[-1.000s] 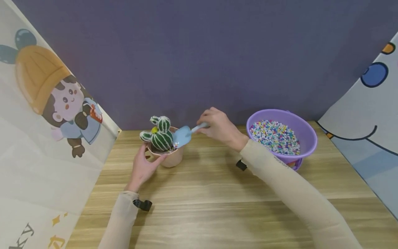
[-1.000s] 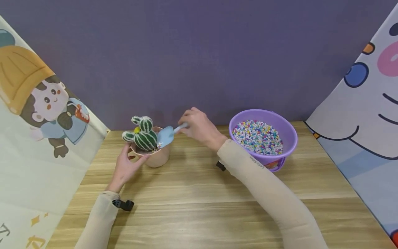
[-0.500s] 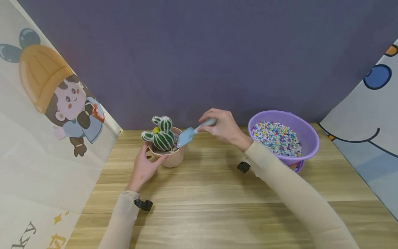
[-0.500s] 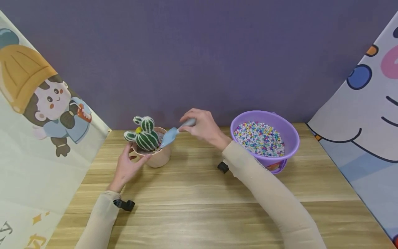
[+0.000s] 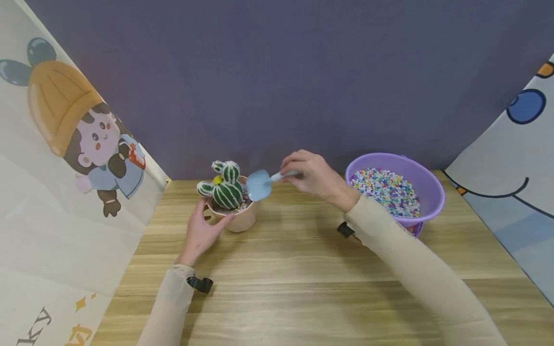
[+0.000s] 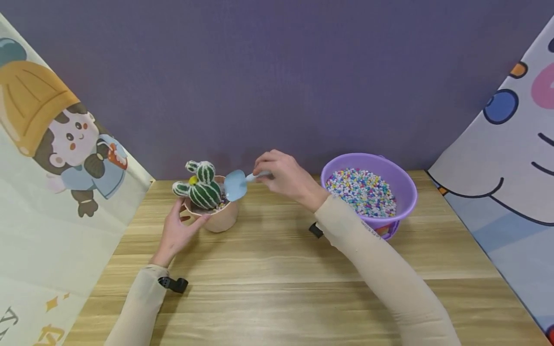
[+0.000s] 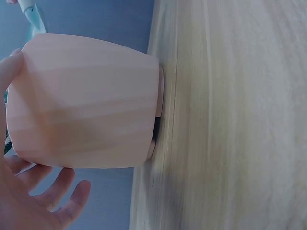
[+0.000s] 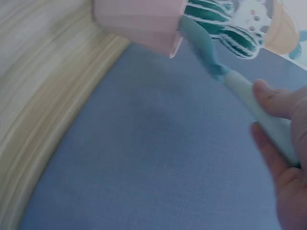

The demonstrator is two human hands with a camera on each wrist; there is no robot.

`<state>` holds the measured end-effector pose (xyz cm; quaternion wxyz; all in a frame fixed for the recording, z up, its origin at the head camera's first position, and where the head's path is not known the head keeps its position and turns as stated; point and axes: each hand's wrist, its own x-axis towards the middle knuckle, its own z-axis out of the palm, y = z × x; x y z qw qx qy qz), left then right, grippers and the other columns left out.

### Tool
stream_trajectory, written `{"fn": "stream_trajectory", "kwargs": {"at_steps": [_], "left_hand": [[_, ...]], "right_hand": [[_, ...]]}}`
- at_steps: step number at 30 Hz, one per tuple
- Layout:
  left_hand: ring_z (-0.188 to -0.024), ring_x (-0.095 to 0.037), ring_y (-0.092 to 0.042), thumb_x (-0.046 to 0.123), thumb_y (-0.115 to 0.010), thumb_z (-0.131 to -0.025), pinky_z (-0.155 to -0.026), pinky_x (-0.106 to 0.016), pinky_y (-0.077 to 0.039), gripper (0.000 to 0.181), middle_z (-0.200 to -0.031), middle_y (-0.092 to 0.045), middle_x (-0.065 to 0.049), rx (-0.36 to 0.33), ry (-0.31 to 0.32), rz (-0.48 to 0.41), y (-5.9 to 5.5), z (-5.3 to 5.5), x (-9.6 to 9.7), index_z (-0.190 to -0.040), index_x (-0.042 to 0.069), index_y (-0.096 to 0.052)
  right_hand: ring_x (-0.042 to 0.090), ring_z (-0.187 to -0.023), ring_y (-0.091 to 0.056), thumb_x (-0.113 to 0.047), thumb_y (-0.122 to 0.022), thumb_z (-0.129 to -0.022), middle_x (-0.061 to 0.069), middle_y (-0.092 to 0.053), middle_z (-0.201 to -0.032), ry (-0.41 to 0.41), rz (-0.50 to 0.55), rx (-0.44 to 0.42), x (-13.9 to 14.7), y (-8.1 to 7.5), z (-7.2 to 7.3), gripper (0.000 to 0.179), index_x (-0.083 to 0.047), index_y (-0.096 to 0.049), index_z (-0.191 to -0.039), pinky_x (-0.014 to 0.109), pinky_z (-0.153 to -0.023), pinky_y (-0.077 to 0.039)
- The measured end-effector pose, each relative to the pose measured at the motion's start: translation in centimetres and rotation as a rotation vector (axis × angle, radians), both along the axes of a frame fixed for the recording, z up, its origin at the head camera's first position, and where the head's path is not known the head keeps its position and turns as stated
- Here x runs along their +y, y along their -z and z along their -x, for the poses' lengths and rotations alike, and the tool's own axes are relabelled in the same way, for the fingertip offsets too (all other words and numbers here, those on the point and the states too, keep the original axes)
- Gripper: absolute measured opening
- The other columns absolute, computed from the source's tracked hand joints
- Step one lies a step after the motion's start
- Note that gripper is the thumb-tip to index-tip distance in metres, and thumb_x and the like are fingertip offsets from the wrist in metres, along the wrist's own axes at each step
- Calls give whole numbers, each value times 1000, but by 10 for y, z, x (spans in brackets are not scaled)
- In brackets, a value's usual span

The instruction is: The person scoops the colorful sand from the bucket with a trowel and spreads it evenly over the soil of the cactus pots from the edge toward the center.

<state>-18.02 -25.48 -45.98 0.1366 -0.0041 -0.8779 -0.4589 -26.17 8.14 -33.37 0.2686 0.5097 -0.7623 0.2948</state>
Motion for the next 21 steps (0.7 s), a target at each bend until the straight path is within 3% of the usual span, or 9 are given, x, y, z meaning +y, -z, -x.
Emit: {"fn": "stream_trajectory", "kwargs": {"at_steps": [4, 7, 12, 21], "left_hand": [[-140, -40, -50, 41, -86, -89, -110, -61, -50, 92, -159, -50, -20, -7, 1, 1, -1, -1, 0, -163, 11, -39], [-141, -41, -50, 41, -85, -90, -111, -61, -49, 93, -161, -48, -20, -9, 3, 3, -2, -2, 0, -164, 11, -37], [-141, -40, -50, 41, -85, -90, -111, -60, -50, 92, -161, -49, -20, -7, -6, 8, -2, -3, 1, -164, 12, -37], [-139, -40, -51, 42, -86, -89, -108, -59, -51, 92, -160, -50, -19, 11, -17, 8, -2, -5, 1, -163, 13, -39]], "right_hand": [[27, -94, -71, 10, -87, -81, 14, -76, -101, -72, 48, 129, 1, 4, -2, 15, -2, -80, -87, 33, -80, -64], [27, -95, -71, 9, -88, -80, 15, -77, -101, -73, 87, 131, 0, 6, -4, 15, -2, -80, -87, 32, -81, -64], [26, -92, -72, 5, -90, -80, 12, -79, -99, -12, 132, 19, 3, 11, -5, 13, -1, -82, -89, 35, -78, -65], [28, -91, -78, -6, -90, -84, 12, -82, -101, 168, 13, -253, 10, 13, -6, 17, -2, -83, -98, 44, -83, -65]]}}
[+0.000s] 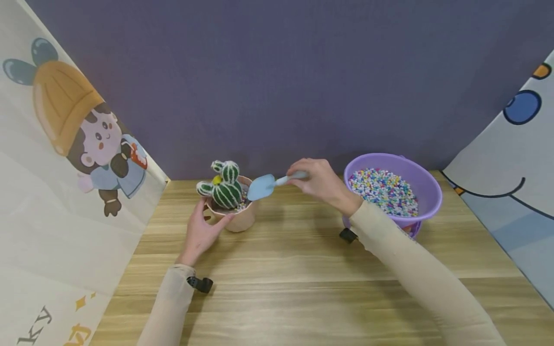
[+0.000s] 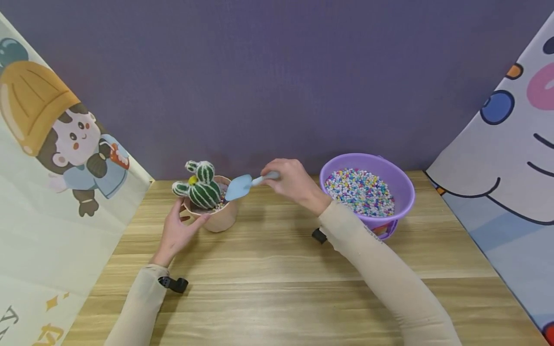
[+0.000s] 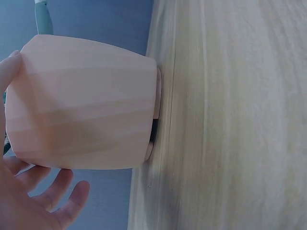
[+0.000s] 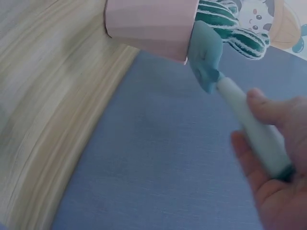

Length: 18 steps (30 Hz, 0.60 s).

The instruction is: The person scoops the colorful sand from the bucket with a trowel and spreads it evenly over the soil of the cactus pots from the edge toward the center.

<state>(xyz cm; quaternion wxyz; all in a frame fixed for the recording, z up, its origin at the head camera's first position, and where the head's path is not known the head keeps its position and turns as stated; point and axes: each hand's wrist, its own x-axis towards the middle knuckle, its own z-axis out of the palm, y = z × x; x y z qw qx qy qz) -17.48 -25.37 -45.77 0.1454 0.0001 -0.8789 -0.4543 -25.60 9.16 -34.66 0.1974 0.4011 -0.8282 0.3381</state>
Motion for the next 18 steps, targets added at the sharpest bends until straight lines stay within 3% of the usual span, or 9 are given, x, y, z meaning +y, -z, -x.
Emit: {"fn": "stream_trajectory", "kwargs": {"at_steps": [5, 8, 14, 18], "left_hand": [[-139, -39, -51, 41, -86, -89, -108, -59, -51, 89, -159, -51, -17, -2, 3, -4, 0, 1, 1, -161, 14, -41], [-138, -38, -51, 41, -86, -89, -108, -59, -51, 88, -159, -51, -17, -3, 8, -12, -1, 2, 1, -160, 13, -42], [-140, -40, -50, 37, -81, -94, -110, -59, -50, 87, -159, -48, -20, 31, -30, -32, 3, -1, 3, -163, 10, -38], [-135, -42, -54, 40, -77, -95, -107, -57, -50, 79, -153, -54, -22, 116, -177, 6, 3, -6, 9, -159, 7, -44]], "right_hand": [[22, -81, -73, -16, -87, -90, 12, -83, -104, 143, -163, -205, 2, -5, -4, 20, -7, -84, -108, 41, -79, -63], [19, -75, -65, -18, -84, -93, 12, -83, -108, 182, -224, -287, 3, -4, -6, 22, -8, -84, -112, 38, -73, -58], [20, -80, -69, -18, -84, -93, 13, -82, -110, 190, -170, -296, 5, 2, -8, 24, -7, -83, -113, 39, -77, -61], [22, -77, -71, -18, -85, -92, 13, -82, -111, 200, -111, -282, 7, 2, -9, 24, -6, -83, -112, 41, -75, -62]]}}
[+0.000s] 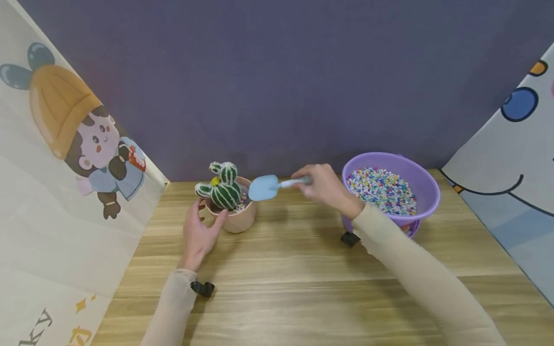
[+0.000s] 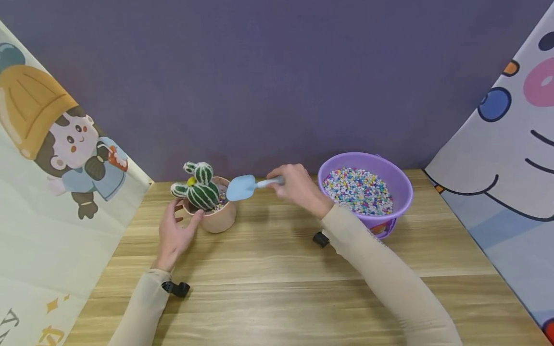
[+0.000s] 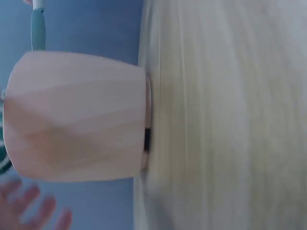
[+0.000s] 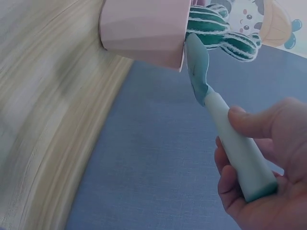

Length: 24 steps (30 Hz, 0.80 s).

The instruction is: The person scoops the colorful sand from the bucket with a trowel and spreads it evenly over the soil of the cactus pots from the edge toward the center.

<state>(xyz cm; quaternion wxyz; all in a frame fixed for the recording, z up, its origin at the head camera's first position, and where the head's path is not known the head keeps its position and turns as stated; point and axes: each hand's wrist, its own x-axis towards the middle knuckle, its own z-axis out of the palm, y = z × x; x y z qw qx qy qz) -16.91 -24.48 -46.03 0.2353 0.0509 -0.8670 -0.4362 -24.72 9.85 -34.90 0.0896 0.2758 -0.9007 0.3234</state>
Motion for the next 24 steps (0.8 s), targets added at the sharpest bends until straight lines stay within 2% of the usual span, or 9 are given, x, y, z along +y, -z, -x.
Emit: {"fn": "stream_trajectory", "kwargs": {"at_steps": [4, 7, 10, 13, 19, 24], "left_hand": [[-124, -39, -59, 39, -77, -96, -100, -50, -50, 67, -142, -63, -20, 105, -152, 13, -7, -3, 5, -148, 5, -55], [-115, -34, -57, 30, -79, -94, -95, -42, -48, 61, -131, -61, -22, 200, -183, -4, -10, -4, 9, -142, 1, -56], [-109, -31, -52, 18, -80, -90, -90, -34, -46, 57, -121, -55, -25, 312, -171, -32, -13, -5, 13, -136, -5, -55], [-108, -29, -54, 10, -79, -89, -88, -30, -48, 54, -120, -57, -25, 405, -137, -54, -16, -4, 16, -134, -7, -56], [-106, -23, -57, 4, -80, -85, -85, -26, -51, 52, -125, -61, -24, 498, -89, -64, -23, -3, 24, -132, -6, -59], [-104, -9, -53, -3, -77, -83, -81, -22, -50, 46, -120, -59, -33, 542, -38, -59, -35, -8, 37, -126, -12, -61]], "right_hand": [[22, -74, -70, -19, -85, -92, 11, -82, -110, 25, 14, 11, 4, -1, -1, 24, -6, -83, -112, 38, -73, -60], [23, -74, -69, -19, -85, -91, 12, -82, -109, 39, 20, 18, 8, -2, -3, 23, -6, -84, -111, 38, -70, -58], [24, -75, -71, -18, -85, -90, 12, -83, -107, 49, 26, 32, 14, -2, -5, 22, -6, -84, -109, 38, -70, -58], [22, -71, -69, -17, -85, -90, 12, -83, -106, 58, 41, 28, 19, -3, -6, 22, -6, -84, -109, 34, -63, -55], [15, -55, -58, -16, -84, -91, 16, -82, -109, 62, 60, 7, 26, -8, -7, 23, -4, -83, -111, 25, -47, -44], [16, -61, -59, -16, -83, -92, 15, -82, -110, 68, 70, 15, 35, -11, -8, 23, -5, -83, -111, 26, -53, -45]]}}
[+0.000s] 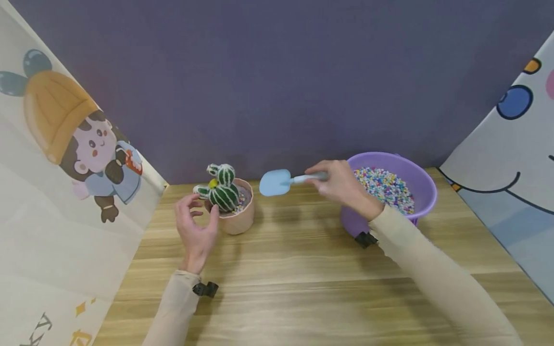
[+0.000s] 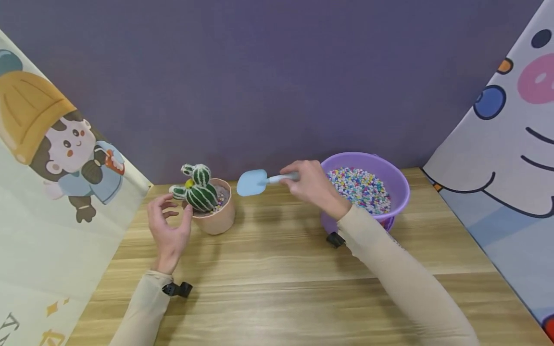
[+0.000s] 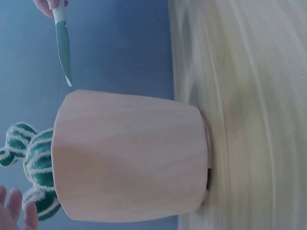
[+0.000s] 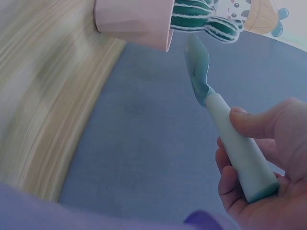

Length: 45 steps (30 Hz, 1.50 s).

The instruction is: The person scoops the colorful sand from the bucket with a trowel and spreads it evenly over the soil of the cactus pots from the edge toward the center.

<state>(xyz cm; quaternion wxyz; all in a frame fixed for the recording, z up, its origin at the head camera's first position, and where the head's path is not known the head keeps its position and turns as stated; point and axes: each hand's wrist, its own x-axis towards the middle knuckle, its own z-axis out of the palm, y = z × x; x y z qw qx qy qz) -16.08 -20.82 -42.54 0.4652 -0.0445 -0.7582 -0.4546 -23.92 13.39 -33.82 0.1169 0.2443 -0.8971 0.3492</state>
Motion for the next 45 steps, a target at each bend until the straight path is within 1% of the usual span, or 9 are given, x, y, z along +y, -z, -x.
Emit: {"fn": "stream_trajectory", "kwargs": {"at_steps": [2, 5, 9, 15, 24, 29, 35, 42, 45], "left_hand": [[-102, -8, -53, -6, -75, -83, -79, -23, -49, 41, -116, -58, -36, 12, 30, 18, -7, -3, 5, -121, -16, -62], [-93, -20, -56, -9, -73, -82, -77, -21, -49, 34, -111, -59, -37, 38, 85, 48, -13, -4, 11, -114, -17, -63], [-86, -36, -57, -7, -75, -82, -76, -18, -53, 30, -107, -62, -32, 72, 141, 80, -8, 3, 10, -110, -13, -67], [-83, -33, -60, 0, -78, -85, -71, -28, -55, 27, -104, -66, -24, 75, 202, 83, 1, 10, 10, -110, -7, -70], [-82, -31, -61, 2, -75, -87, -70, -31, -56, 23, -101, -67, -22, 40, 233, 106, -3, 11, 18, -109, -5, -70], [-79, -32, -62, 1, -78, -85, -67, -33, -55, 25, -97, -68, -23, 62, 251, 137, -4, 12, 22, -109, -4, -71], [-80, -30, -65, 3, -80, -86, -67, -35, -54, 25, -98, -69, -17, 77, 271, 179, -4, 13, 26, -109, -1, -72], [-84, -32, -64, 7, -76, -91, -72, -37, -56, 24, -105, -69, -19, 0, 297, 203, -5, 13, 32, -113, -1, -71], [-88, -35, -64, 10, -75, -92, -76, -38, -56, 26, -108, -69, -18, -34, 321, 200, -6, 13, 36, -115, -1, -70]], "right_hand": [[17, -65, -61, -16, -83, -92, 14, -82, -109, 11, 0, 6, 5, -1, -1, 22, -5, -83, -111, 26, -57, -47], [18, -64, -59, -16, -83, -92, 13, -82, -108, 33, 4, 4, 13, -2, -2, 22, -5, -83, -112, 26, -57, -46], [19, -65, -60, -18, -83, -93, 13, -82, -108, 51, 3, 19, 21, -4, -3, 23, -5, -83, -112, 26, -58, -46], [21, -70, -63, -20, -83, -93, 10, -82, -108, 69, -2, 17, 30, -9, -5, 24, -7, -83, -113, 28, -61, -47], [22, -71, -61, -22, -82, -94, 11, -82, -104, 99, 8, 21, 42, -12, -8, 23, -8, -84, -112, 28, -62, -47], [20, -69, -61, -22, -82, -95, 12, -82, -105, 103, 28, -5, 49, -13, -9, 23, -8, -83, -113, 25, -61, -47], [18, -66, -59, -26, -82, -95, 12, -82, -103, 135, 19, -5, 61, -17, -12, 24, -10, -84, -113, 25, -60, -45], [13, -47, -48, -26, -82, -95, 12, -80, -94, 177, 46, -45, 74, -21, -15, 23, -12, -84, -113, 26, -44, -38], [12, -47, -49, -26, -83, -94, 12, -81, -96, 184, 55, -28, 80, -23, -16, 22, -13, -84, -112, 25, -44, -38]]}}
